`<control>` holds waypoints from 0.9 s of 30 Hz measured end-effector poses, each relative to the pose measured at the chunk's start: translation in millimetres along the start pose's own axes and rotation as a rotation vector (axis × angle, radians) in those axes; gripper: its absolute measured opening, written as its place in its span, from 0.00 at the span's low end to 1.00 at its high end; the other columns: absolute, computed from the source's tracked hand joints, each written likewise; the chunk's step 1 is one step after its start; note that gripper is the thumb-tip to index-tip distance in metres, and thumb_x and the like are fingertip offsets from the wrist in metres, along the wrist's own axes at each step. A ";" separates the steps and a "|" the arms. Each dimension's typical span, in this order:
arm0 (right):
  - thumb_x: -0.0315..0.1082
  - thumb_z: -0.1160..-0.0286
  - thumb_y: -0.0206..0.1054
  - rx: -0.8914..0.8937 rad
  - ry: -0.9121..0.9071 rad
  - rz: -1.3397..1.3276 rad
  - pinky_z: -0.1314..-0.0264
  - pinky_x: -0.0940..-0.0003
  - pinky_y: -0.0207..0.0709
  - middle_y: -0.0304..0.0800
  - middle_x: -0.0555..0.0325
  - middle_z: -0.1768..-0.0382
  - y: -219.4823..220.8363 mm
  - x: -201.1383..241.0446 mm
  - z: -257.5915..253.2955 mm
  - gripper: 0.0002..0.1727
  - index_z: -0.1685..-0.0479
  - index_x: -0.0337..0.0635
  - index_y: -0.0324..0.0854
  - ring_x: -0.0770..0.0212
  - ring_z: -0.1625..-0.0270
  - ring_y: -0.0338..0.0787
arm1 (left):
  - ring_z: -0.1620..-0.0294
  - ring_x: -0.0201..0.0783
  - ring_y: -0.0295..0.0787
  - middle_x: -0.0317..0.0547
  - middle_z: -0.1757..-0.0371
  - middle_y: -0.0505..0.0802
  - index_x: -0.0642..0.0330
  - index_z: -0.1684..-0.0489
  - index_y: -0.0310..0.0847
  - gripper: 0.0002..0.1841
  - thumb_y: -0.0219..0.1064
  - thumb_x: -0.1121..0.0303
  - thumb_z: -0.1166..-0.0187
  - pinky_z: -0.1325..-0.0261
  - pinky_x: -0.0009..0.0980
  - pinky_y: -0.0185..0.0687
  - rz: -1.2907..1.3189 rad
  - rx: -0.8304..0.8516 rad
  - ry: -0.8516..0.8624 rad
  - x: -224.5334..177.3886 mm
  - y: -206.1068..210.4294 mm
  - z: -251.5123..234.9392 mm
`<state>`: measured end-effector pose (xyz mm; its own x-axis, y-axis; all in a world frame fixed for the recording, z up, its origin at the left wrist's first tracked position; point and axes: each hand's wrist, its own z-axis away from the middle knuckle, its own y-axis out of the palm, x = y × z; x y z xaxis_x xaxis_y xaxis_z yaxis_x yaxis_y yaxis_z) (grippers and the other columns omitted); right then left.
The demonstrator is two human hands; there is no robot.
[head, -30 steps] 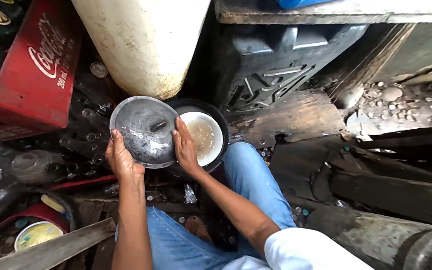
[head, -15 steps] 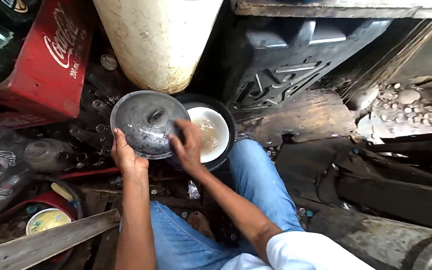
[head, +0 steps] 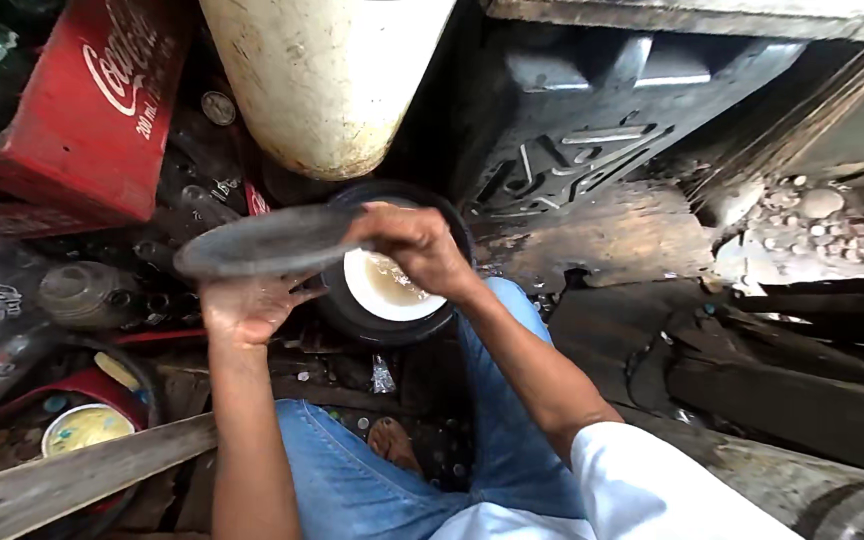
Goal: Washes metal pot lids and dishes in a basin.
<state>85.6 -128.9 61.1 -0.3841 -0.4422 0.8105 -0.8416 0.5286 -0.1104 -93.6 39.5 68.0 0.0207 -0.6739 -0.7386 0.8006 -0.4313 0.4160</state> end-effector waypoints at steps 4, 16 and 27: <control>0.13 0.34 0.60 0.072 -0.107 0.138 0.12 0.36 0.58 0.97 0.45 0.51 32.7 -25.9 42.2 0.16 0.58 0.33 0.94 0.48 0.37 0.92 | 0.40 0.38 0.92 0.39 0.42 0.93 0.44 0.32 0.77 0.36 0.28 0.35 0.11 0.41 0.43 0.91 0.176 0.046 0.329 -6.6 -11.1 9.8; 0.17 0.21 0.49 -0.534 0.753 -0.017 0.34 0.58 0.81 0.91 0.35 0.42 48.6 -103.2 82.9 0.19 0.42 0.22 0.85 0.52 0.41 0.91 | 0.51 0.32 0.94 0.35 0.51 0.94 0.45 0.42 0.79 0.14 0.50 0.57 0.14 0.52 0.36 0.94 -0.089 -0.009 0.242 6.1 13.3 3.7; 0.28 0.10 0.48 -1.186 1.069 -0.630 0.45 0.71 0.82 0.89 0.56 0.52 31.3 -155.5 97.2 0.15 0.42 0.35 0.80 0.66 0.51 0.88 | 0.49 0.32 0.94 0.34 0.49 0.94 0.43 0.39 0.81 0.15 0.53 0.53 0.14 0.50 0.36 0.94 -0.084 0.046 0.196 18.3 17.8 -3.8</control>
<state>82.1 -114.0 -124.3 0.6897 -0.3942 0.6074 0.1570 0.9003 0.4060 -76.7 21.8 59.8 0.0744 -0.5069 -0.8588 0.7764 -0.5110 0.3688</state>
